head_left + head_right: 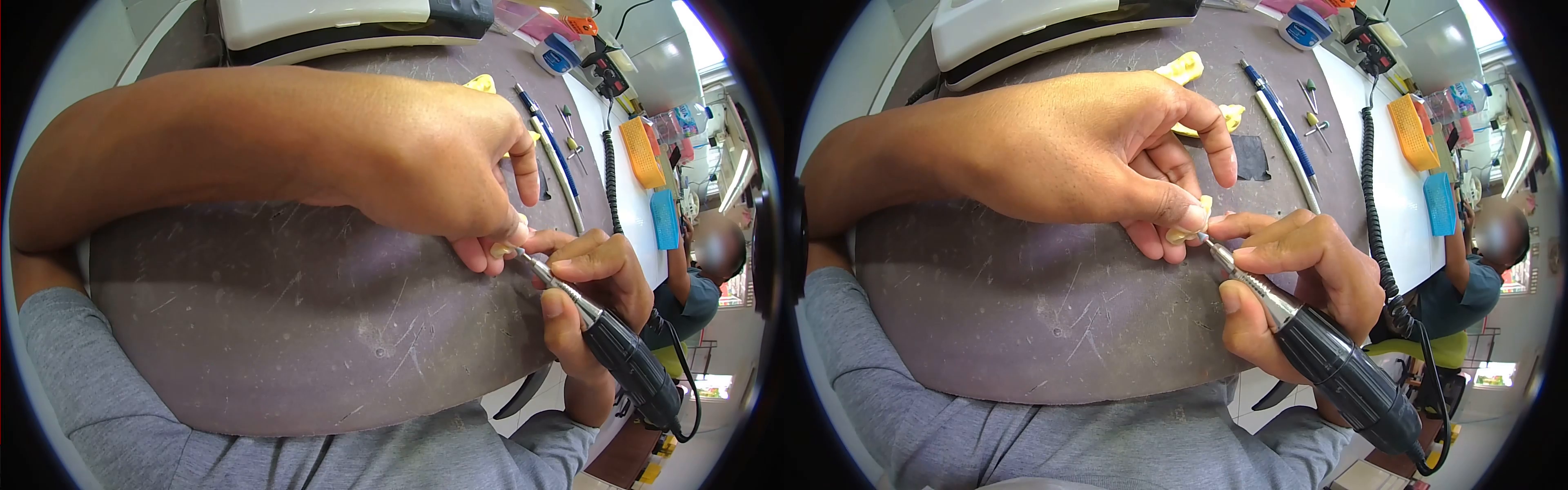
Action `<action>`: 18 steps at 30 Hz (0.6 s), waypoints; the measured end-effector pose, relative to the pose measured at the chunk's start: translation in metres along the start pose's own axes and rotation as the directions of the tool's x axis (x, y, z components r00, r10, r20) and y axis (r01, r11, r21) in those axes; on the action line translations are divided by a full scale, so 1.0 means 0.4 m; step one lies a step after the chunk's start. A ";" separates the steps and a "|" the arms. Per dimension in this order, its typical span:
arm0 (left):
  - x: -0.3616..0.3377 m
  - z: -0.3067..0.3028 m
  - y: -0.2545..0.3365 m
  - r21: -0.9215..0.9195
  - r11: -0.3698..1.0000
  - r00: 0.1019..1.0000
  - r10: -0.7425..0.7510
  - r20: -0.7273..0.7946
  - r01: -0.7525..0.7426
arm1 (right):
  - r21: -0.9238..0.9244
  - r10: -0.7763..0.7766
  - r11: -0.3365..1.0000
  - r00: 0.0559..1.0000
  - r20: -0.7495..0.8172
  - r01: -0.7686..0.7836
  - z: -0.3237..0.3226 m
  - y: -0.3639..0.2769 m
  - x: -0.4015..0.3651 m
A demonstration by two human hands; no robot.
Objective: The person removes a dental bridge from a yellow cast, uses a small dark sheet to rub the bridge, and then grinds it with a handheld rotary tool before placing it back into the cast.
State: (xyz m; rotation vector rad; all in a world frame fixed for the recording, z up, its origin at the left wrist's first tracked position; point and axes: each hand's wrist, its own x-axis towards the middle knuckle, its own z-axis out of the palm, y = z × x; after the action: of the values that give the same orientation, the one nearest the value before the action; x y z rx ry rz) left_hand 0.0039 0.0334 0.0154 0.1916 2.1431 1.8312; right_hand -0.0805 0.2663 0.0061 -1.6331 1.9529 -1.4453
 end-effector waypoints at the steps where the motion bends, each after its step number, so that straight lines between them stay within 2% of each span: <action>1: 0.000 -0.001 -0.001 -0.001 1.000 1.000 0.000 0.000 0.000 | 0.000 0.000 1.000 1.000 0.000 0.000 -0.001 0.001 0.001; 10: -0.003 0.003 0.006 -0.013 1.000 1.000 0.009 0.001 -0.009 | -0.064 -0.070 0.995 0.996 0.063 0.074 -0.009 -0.001 0.002; 12: -0.006 0.010 0.015 -0.032 0.999 0.999 -0.009 -0.038 0.008 | 0.073 -0.002 0.997 0.995 -0.104 0.010 -0.007 -0.013 -0.005; 13: -0.006 0.011 0.016 -0.029 1.000 0.999 -0.006 -0.037 0.005 | 0.061 -0.013 0.998 0.997 -0.070 0.017 -0.020 -0.006 -0.007; 16: -0.007 0.014 0.017 -0.019 1.000 1.000 -0.007 -0.003 0.007 | 0.149 0.031 0.989 0.995 -0.097 -0.016 -0.028 0.001 -0.006; 18: -0.007 0.016 0.018 -0.056 0.998 1.000 -0.017 -0.005 0.016 | 0.141 -0.003 0.990 0.994 -0.105 0.018 -0.023 0.002 -0.001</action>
State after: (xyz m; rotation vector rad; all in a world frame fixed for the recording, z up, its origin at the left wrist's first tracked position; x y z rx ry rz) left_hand 0.0080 0.0398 0.0222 0.1558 2.0880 1.8821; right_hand -0.0871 0.2715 0.0096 -1.5374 1.8483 -1.6645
